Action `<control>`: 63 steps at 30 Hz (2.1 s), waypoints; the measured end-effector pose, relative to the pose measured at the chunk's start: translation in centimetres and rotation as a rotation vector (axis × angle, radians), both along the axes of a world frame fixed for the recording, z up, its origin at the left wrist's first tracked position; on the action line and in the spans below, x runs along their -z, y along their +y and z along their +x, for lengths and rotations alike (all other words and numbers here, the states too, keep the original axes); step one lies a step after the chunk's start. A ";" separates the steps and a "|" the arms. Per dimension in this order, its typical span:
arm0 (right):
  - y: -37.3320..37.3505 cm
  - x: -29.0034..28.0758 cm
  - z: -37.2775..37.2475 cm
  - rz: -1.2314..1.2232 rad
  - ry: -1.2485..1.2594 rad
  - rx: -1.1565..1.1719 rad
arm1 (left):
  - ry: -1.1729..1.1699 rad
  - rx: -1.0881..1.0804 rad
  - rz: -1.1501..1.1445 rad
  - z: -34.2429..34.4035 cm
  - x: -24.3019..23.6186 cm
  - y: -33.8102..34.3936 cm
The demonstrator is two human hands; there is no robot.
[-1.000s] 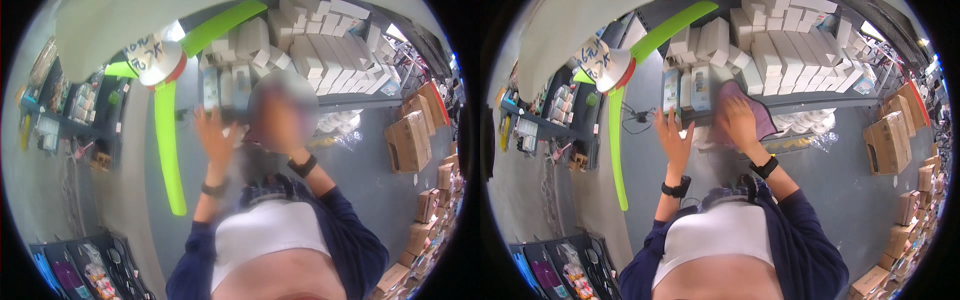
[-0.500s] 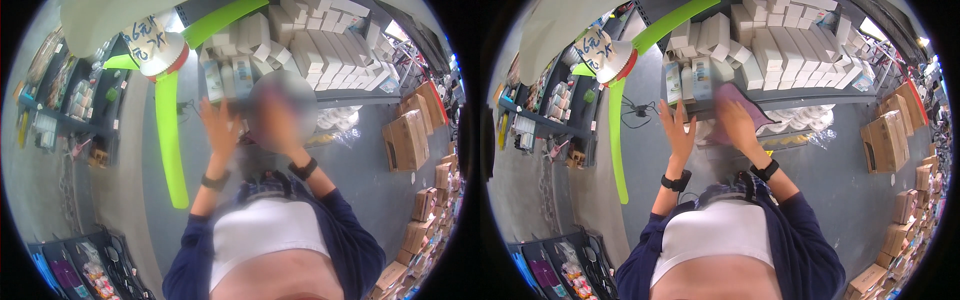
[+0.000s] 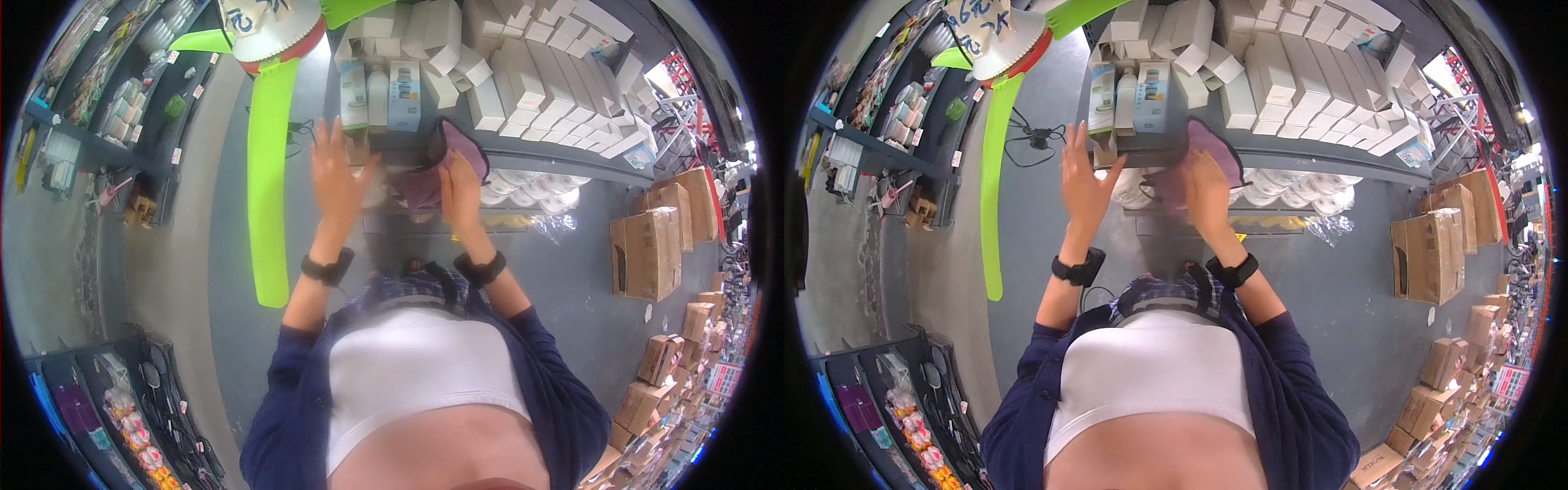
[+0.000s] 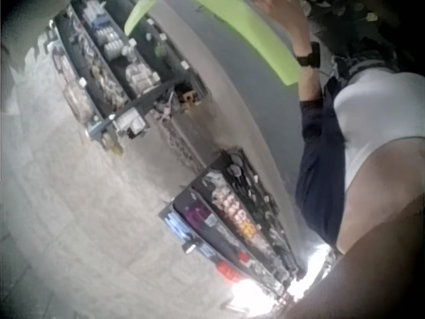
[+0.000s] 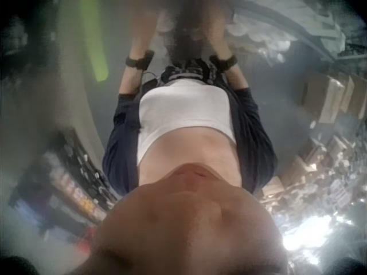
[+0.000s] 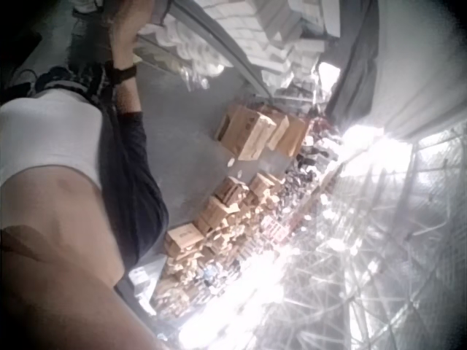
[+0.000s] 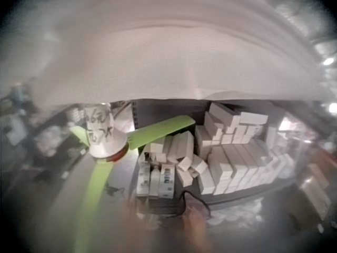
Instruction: The person wipes various objects, including a box, a small electronic device, and a flat surface, with a purple cloth by hand.
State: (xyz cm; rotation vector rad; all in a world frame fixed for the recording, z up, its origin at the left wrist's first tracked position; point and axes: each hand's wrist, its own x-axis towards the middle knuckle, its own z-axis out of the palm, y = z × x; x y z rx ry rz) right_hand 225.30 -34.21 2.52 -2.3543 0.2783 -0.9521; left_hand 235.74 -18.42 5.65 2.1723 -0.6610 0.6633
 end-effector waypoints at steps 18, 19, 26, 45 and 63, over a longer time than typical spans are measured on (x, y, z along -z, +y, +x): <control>3.8 -0.7 3.9 -0.377 -0.010 -0.185 | -0.015 0.108 0.024 1.5 2.3 0.6; 3.6 -0.6 3.9 -0.385 0.007 -0.187 | -0.002 0.129 0.012 1.5 2.5 0.8; -2.2 0.0 1.5 -0.357 0.032 0.066 | -0.114 0.134 -0.057 -0.3 3.2 0.8; 2.3 -0.6 0.5 -0.345 0.094 0.097 | 0.513 0.493 0.019 -4.9 6.3 -1.7; 8.4 0.3 3.9 -0.320 0.094 0.089 | 0.518 0.452 -0.255 -1.2 7.1 4.8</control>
